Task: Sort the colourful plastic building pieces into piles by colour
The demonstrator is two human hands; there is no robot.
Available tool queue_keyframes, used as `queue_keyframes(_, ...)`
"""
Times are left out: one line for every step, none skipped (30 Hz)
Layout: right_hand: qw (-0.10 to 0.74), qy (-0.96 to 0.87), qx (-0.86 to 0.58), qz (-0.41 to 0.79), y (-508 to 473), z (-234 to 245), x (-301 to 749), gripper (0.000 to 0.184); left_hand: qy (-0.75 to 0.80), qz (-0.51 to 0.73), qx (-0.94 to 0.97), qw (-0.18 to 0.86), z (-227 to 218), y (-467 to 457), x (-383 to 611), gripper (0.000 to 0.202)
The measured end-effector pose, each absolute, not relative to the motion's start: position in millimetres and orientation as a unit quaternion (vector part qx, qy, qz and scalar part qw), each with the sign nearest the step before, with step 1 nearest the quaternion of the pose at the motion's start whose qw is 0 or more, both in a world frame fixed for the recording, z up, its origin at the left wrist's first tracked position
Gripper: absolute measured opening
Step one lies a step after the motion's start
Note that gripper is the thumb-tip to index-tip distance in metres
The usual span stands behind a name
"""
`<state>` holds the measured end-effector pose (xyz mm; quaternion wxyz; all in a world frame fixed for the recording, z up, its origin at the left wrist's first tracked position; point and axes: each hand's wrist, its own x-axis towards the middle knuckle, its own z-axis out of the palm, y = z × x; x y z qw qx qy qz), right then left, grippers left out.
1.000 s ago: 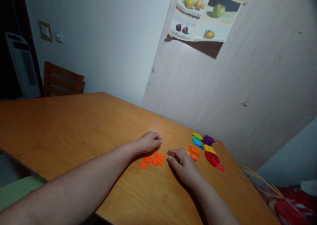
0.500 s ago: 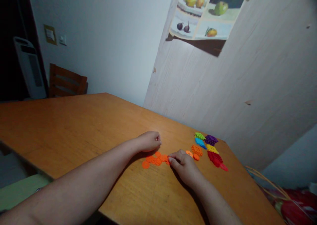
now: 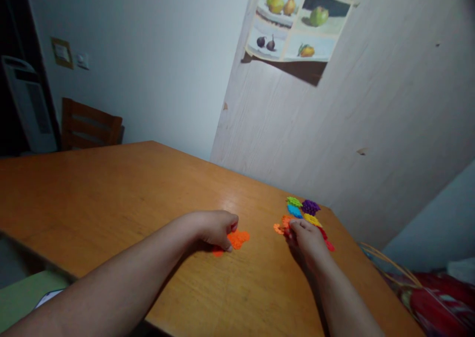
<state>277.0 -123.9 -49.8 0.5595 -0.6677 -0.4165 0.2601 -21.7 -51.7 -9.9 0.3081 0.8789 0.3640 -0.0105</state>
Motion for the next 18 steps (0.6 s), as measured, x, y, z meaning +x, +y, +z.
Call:
queue_keyframes(0.566, -0.393, -0.669, 0.279, -123, -51, 283, 0.03, 0.362, -0.001, 0.881, 0.306, -10, -53, -20, 0.042)
queue_keyframes(0.573, -0.372, -0.668, 0.293, -123, -52, 288, 0.03, 0.363, 0.008, 0.881, 0.304, -10, -54, -18, 0.039)
queue_keyframes(0.58, -0.359, -0.667, 0.3, -123, -52, 293, 0.03, 0.364, 0.017, 0.88, 0.304, -11, -55, -15, 0.036)
queue_keyframes(0.584, -0.348, -0.666, 0.309, -123, -53, 297, 0.03, 0.364, 0.028, 0.88, 0.303, -11, -56, -13, 0.034)
queue_keyframes(0.585, -0.337, -0.664, 0.321, -123, -53, 300, 0.031, 0.363, 0.041, 0.881, 0.301, -12, -56, -11, 0.031)
queue_keyframes(0.582, -0.329, -0.666, 0.329, -123, -54, 302, 0.031, 0.36, 0.056, 0.882, 0.297, -13, -56, -8, 0.029)
queue_keyframes(0.575, -0.325, -0.674, 0.332, -124, -54, 304, 0.03, 0.356, 0.074, 0.884, 0.293, -15, -55, -5, 0.027)
queue_keyframes(0.567, -0.322, -0.683, 0.329, -124, -54, 305, 0.029, 0.351, 0.092, 0.885, 0.29, -17, -54, -3, 0.025)
queue_keyframes(0.561, -0.319, -0.693, 0.321, -124, -55, 306, 0.027, 0.346, 0.111, 0.886, 0.289, -19, -52, -1, 0.023)
queue_keyframes(0.555, -0.317, -0.704, 0.311, -124, -55, 307, 0.026, 0.341, 0.129, 0.885, 0.288, -22, -50, 1, 0.021)
queue_keyframes(0.549, -0.316, -0.712, 0.304, -124, -55, 308, 0.025, 0.337, 0.146, 0.885, 0.287, -24, -48, 3, 0.02)
queue_keyframes(0.541, -0.316, -0.719, 0.299, -124, -56, 308, 0.024, 0.332, 0.162, 0.885, 0.285, -26, -45, 4, 0.019)
queue_keyframes(0.534, -0.318, -0.725, 0.298, -124, -56, 309, 0.024, 0.328, 0.175, 0.885, 0.281, -28, -43, 4, 0.018)
queue_keyframes(0.525, -0.321, -0.73, 0.296, -125, -57, 309, 0.024, 0.325, 0.185, 0.885, 0.278, -30, -41, 4, 0.018)
queue_keyframes(0.515, -0.325, -0.736, 0.294, -125, -57, 310, 0.025, 0.324, 0.191, 0.885, 0.275, -31, -39, 4, 0.017)
queue_keyframes(0.506, -0.328, -0.742, 0.292, -125, -57, 310, 0.025, 0.325, 0.194, 0.885, 0.273, -32, -38, 4, 0.017)
queue_keyframes(0.498, -0.331, -0.747, 0.29, -125, -57, 311, 0.026, 0.325, 0.195, 0.885, 0.271, -32, -37, 4, 0.017)
queue_keyframes(0.491, -0.333, -0.752, 0.287, -124, -58, 311, 0.026, 0.326, 0.195, 0.885, 0.269, -33, -36, 4, 0.017)
